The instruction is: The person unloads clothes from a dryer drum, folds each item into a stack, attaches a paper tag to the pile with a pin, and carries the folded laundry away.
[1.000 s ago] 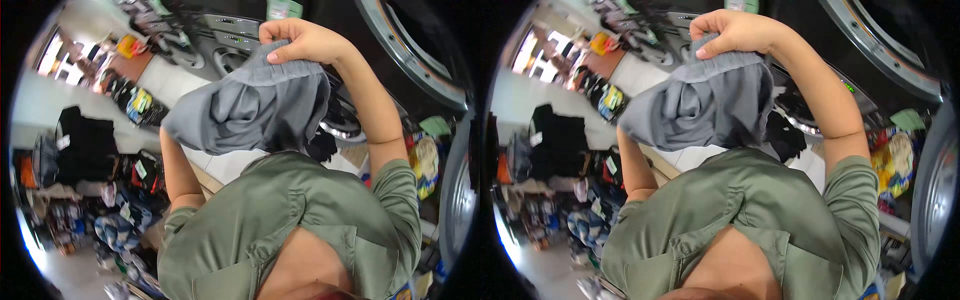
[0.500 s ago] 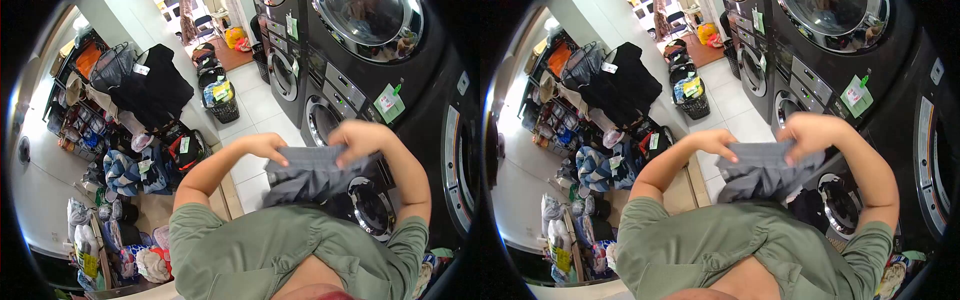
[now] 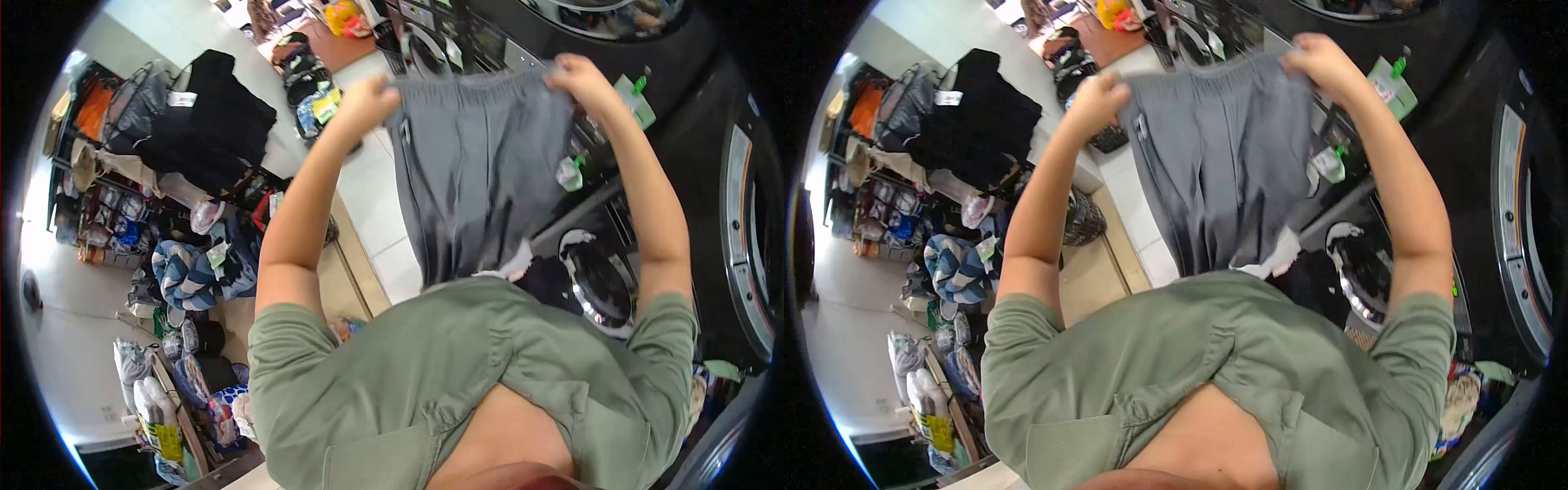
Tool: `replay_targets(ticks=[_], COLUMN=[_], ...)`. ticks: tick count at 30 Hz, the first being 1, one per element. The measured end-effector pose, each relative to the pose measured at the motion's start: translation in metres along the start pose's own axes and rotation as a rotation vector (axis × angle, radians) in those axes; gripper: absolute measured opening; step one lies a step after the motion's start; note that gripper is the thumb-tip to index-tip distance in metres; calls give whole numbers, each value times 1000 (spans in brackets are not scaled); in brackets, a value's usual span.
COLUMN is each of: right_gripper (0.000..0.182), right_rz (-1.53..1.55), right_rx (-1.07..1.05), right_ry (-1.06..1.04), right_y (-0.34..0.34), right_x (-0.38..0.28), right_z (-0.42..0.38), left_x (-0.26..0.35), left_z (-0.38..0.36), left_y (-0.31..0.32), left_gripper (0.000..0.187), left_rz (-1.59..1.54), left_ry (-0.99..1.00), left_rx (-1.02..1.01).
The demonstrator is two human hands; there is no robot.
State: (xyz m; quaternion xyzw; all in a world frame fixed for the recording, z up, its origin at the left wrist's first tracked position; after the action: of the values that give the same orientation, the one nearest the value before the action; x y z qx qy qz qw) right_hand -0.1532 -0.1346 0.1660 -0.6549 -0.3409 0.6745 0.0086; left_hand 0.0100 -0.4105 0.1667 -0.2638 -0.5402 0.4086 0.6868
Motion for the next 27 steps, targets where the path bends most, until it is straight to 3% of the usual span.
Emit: replay_targets(ticks=[1,2,3,5,6,8,9,10,11,12,13,14,16,17,19,20,22,24,26,27], right_gripper=[32,42,34,47,40,39,19,29,29,29,29,29,26,25,22,22,21,22,25,28], right_rz=[43,175,154,-141,-279,24,91,434,520,605,679,753,754,760,801,797,762,716,783,740], right_rx=[-50,-181,-116,2,285,-52,64,-56,-84,-112,-153,-195,-124,-146,-132,-125,-46,24,172,255], right_ry=[57,-102,-186,-376,-466,-372,-257,-397,-432,-466,-455,-443,-455,-480,-464,-462,-481,-469,-439,-432], right_y=[17,39,57,96,86,70,50,42,34,23,19,14,-1,-6,-7,-8,-18,-34,-60,-75], right_x=[-32,-46,-79,-117,-131,-111,-140,-146,-156,-170,-175,-179,-180,-183,-189,-187,-179,-162,-141,-136], right_z=[-18,-6,-28,-56,-61,-7,-37,-30,-39,-49,-50,-49,-42,-41,-55,-55,-51,-41,-41,-46], left_x=[23,9,35,81,99,104,75,27,-24,-55,-69,-82,-93,-81,-64,-54,-20,2,6,-5], left_z=[8,29,36,41,42,19,10,9,2,-8,-24,-33,-47,-51,-76,-71,-28,-2,12,6], left_y=[-9,1,-5,3,4,-19,-21,6,40,82,136,182,256,261,276,272,244,208,168,157], left_gripper=[24,25,30,26,26,26,30,32,33,39,54,58,57,57,54,54,53,54,54,51], left_rz=[-118,-381,-536,-743,-776,-1318,-1183,-1134,-1080,-921,-940,-874,-1023,-1026,-847,-851,-1399,-1916,-2210,-2260], left_ry=[50,64,199,287,387,490,471,273,73,-42,-322,-468,-478,-477,-769,-766,-492,-211,1,-48], left_rx=[105,212,341,249,203,419,521,611,696,642,439,224,50,47,-116,-124,228,244,153,142])
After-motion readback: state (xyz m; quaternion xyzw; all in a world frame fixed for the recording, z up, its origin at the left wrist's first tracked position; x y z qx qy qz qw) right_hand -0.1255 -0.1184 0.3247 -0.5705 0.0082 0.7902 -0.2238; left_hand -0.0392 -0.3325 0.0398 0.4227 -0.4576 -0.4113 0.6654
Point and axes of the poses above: each hand's wrist, its own z-axis towards the middle knuckle, its own y-axis out of the palm, x = y × z, the point moved 9 cm from there along z, towards the middle knuckle, and after that the axes turned 13 degrees about y, right-handed, at the moved point
